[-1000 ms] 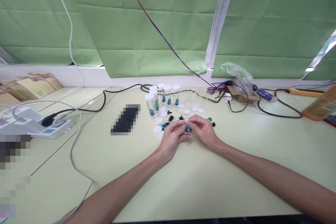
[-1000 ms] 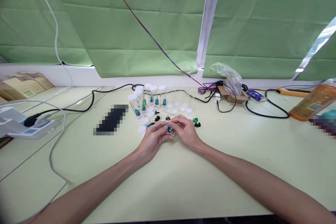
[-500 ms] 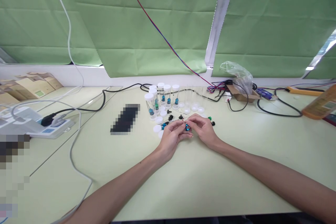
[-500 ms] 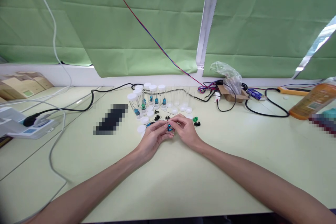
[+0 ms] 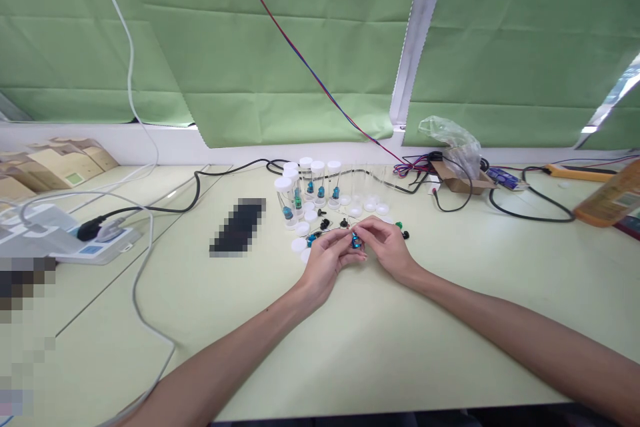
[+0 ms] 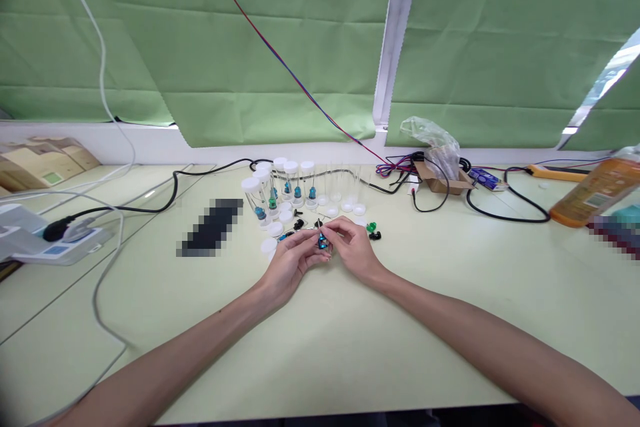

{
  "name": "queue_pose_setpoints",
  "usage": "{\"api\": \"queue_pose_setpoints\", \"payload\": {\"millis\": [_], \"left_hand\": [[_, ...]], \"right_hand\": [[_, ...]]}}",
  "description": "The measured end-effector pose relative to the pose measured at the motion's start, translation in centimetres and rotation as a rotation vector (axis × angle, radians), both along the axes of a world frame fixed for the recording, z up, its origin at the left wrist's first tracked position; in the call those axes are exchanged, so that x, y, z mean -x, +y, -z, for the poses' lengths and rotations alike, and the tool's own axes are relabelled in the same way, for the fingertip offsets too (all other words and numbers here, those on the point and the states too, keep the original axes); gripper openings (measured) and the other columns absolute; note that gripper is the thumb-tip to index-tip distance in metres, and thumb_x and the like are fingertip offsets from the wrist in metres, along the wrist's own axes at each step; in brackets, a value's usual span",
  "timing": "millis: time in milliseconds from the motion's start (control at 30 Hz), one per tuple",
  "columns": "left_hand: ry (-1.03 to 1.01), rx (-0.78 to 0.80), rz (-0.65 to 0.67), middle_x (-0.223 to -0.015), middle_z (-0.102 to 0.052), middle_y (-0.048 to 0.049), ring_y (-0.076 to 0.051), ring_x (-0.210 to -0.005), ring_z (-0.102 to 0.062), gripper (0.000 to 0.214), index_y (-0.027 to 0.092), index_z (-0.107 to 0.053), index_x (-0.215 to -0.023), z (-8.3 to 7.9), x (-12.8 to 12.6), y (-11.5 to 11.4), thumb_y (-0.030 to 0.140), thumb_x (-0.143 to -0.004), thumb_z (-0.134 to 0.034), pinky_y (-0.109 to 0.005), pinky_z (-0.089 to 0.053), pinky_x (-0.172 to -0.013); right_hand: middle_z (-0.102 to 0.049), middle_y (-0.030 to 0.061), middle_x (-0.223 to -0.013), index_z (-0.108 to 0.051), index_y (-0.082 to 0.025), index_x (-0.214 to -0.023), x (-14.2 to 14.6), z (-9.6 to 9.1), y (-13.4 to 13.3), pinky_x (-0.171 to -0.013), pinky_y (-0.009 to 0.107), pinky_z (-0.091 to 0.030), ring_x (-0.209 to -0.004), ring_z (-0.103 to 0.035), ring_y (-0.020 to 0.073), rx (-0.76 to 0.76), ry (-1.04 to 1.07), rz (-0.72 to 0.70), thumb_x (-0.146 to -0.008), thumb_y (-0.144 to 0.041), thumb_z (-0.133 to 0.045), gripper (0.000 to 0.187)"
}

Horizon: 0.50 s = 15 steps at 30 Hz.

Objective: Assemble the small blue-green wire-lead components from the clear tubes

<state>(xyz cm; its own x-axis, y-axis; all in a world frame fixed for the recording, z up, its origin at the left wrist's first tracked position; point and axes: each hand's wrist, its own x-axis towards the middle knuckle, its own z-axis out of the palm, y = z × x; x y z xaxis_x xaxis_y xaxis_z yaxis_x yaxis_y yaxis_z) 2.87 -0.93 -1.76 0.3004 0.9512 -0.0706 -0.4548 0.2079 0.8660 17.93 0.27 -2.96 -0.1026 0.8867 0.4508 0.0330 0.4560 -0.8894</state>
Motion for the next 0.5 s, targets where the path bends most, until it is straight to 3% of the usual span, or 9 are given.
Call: {"api": "queue_pose_setpoints", "payload": {"millis": [233, 500], "left_hand": [[0.018, -0.012, -0.01, -0.078, -0.068, -0.0049, -0.013, -0.065, -0.067, 0.024, 0.012, -0.069, -0.089, -0.07, -0.02, -0.01, 0.032, -0.077, -0.074, -0.024, -0.057, -0.066], [0.083, -0.004, -0.048, -0.076, -0.067, -0.004, -0.011, -0.059, -0.065, 0.029, 0.011, -0.069, -0.088, -0.08, 0.0, 0.12, 0.033, -0.072, -0.078, -0.022, -0.056, -0.06]], "right_hand": [[-0.059, 0.0, -0.071, -0.066, -0.019, -0.09, -0.06, 0.08, -0.07, -0.065, 0.028, -0.048, -0.063, -0.055, 0.0143, 0.028, 0.053, 0.052, -0.091, -0.037, -0.058, 0.02], [-0.058, -0.0003, -0.069, -0.064, -0.019, -0.087, 0.02, -0.09, -0.21, -0.063, 0.028, -0.047, -0.06, -0.054, 0.014, 0.021, 0.027, 0.062, -0.092, -0.038, -0.056, 0.021]]}}
